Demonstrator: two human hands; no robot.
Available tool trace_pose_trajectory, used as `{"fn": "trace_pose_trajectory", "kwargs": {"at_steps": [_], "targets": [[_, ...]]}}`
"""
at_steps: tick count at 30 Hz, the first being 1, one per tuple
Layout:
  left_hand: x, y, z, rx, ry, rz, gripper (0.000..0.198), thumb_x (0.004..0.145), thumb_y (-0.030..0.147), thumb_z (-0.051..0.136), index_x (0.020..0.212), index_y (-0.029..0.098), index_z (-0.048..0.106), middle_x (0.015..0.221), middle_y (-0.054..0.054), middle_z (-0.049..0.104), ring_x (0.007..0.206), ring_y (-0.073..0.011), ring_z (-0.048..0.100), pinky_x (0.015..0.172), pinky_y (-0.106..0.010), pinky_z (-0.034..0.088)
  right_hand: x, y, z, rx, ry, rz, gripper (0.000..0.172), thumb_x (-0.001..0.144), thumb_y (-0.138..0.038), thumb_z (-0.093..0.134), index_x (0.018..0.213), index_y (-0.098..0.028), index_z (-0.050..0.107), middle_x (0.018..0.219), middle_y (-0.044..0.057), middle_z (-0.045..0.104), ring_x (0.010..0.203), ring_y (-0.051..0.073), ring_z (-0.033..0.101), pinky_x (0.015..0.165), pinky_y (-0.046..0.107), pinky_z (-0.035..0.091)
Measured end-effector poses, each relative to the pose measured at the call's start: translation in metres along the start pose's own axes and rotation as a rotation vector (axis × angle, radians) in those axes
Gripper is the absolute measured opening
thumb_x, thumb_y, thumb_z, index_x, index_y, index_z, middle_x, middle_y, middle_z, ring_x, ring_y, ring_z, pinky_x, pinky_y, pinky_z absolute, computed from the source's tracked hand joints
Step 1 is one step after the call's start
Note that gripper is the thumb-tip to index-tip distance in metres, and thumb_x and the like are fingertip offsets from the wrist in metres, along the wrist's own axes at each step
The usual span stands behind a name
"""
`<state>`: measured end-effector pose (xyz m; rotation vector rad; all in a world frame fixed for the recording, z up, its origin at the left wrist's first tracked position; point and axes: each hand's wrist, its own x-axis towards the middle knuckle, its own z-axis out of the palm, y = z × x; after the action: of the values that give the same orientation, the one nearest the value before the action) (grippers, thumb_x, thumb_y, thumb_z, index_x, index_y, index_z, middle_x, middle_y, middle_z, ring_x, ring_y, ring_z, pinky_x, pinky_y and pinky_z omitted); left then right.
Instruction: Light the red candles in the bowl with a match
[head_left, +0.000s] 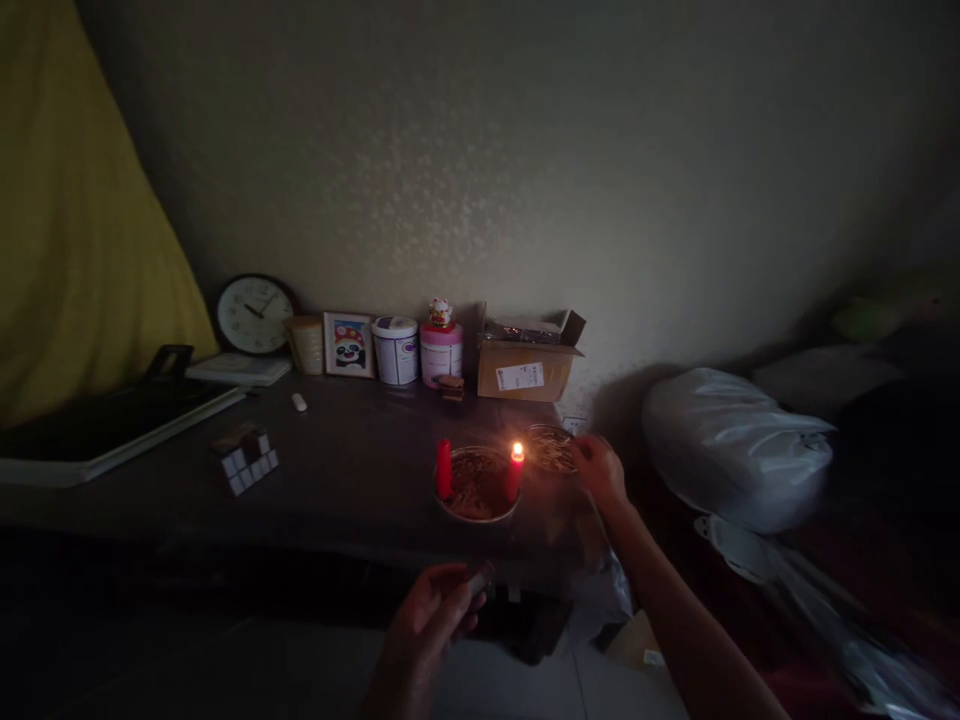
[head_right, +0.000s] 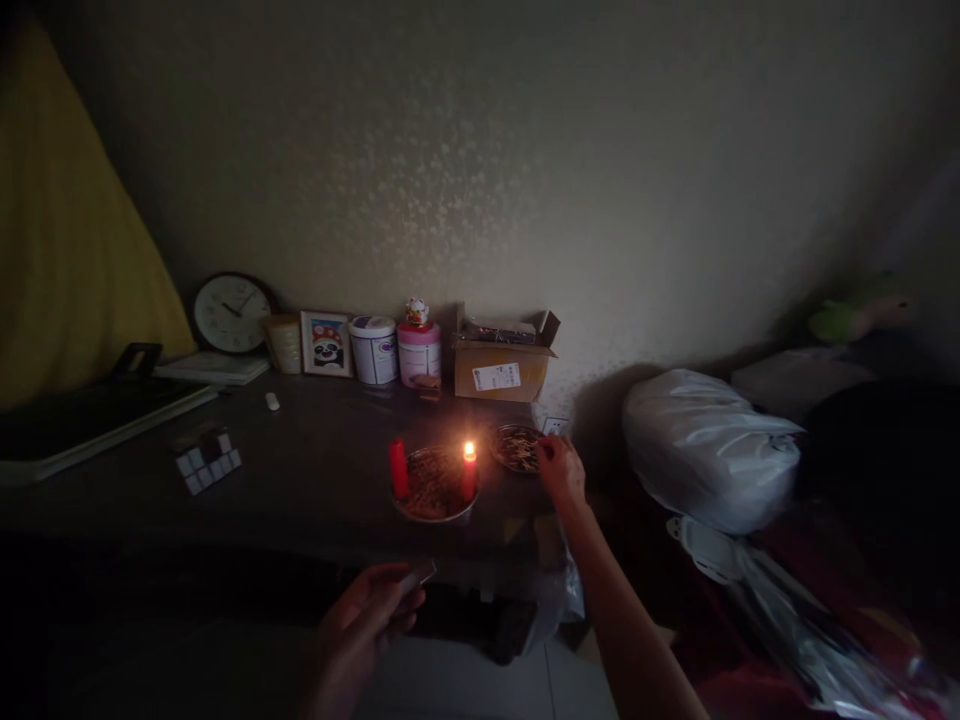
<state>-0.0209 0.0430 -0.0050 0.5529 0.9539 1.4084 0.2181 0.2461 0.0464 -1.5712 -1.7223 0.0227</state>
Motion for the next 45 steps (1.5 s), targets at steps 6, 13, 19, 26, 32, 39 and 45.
{"fn": "trace_pose_trajectory", "kwargs": {"at_steps": [6,13,19,26,32,39,45], "targets": [[-0.004,-0.005,0.004,0.057,-0.058,-0.009,0.040,0.055,0.046,0.077,0.081,0.018,0.064,0.089,-0.010,0.072,0.077,-0.0221,0.065,0.067,-0.032,0.048,-0.097,-0.049,-0.049,0.290,-0.247,-0.038,0.022,0.082,-0.038,0.050,0.079,-0.021,0.063,0.076,0.002,0.064,0.070,0.018,0.058,0.066,0.028,0.046],[-0.013,0.003,0.019,0.180,-0.036,0.036,0.036,0.052,0.037,0.080,0.078,0.020,0.064,0.080,-0.008,0.072,0.080,-0.0256,0.066,0.072,-0.033,0.049,-0.186,-0.100,-0.060,0.731,-0.517,-0.001,0.031,0.087,-0.041,0.048,0.113,-0.026,0.054,0.111,0.003,0.061,0.102,0.020,0.057,0.088,0.030,0.047],[-0.030,0.009,0.021,0.338,-0.108,0.113,0.037,0.064,0.038,0.072,0.095,0.021,0.061,0.095,-0.010,0.068,0.093,-0.0268,0.062,0.082,-0.035,0.046,-0.205,-0.092,-0.043,0.837,-0.584,0.116,0.029,0.086,-0.044,0.051,0.107,-0.025,0.056,0.105,0.004,0.064,0.101,0.020,0.059,0.088,0.031,0.047],[-0.028,-0.003,0.020,0.358,-0.053,0.170,0.033,0.064,0.036,0.071,0.092,0.022,0.063,0.088,-0.009,0.069,0.086,-0.0271,0.063,0.077,-0.035,0.046,-0.208,-0.087,-0.041,0.902,-0.645,0.138,0.028,0.085,-0.044,0.052,0.104,-0.023,0.056,0.101,0.004,0.065,0.096,0.020,0.061,0.084,0.030,0.047],[-0.027,-0.008,0.018,0.406,-0.043,0.158,0.033,0.062,0.036,0.071,0.091,0.022,0.064,0.087,-0.010,0.069,0.084,-0.0280,0.063,0.076,-0.035,0.046,-0.215,-0.086,-0.032,0.969,-0.660,0.260,0.036,0.079,-0.051,0.056,0.100,-0.020,0.057,0.087,0.004,0.065,0.076,0.017,0.061,0.065,0.027,0.048],[-0.026,-0.012,0.011,0.498,-0.112,0.134,0.040,0.067,0.044,0.065,0.099,0.020,0.060,0.095,-0.010,0.068,0.091,-0.0255,0.062,0.081,-0.033,0.047,-0.212,-0.081,-0.035,0.991,-0.790,0.368,0.042,0.078,-0.050,0.059,0.104,-0.018,0.055,0.083,0.003,0.063,0.071,0.014,0.059,0.065,0.026,0.046],[-0.024,-0.014,0.009,0.574,-0.148,0.128,0.040,0.071,0.046,0.059,0.100,0.018,0.055,0.095,-0.010,0.067,0.089,-0.0230,0.063,0.079,-0.031,0.047,-0.213,-0.071,-0.029,0.953,-0.840,0.414,0.048,0.075,-0.053,0.060,0.107,-0.018,0.054,0.083,0.004,0.064,0.069,0.015,0.060,0.063,0.027,0.048]]}}
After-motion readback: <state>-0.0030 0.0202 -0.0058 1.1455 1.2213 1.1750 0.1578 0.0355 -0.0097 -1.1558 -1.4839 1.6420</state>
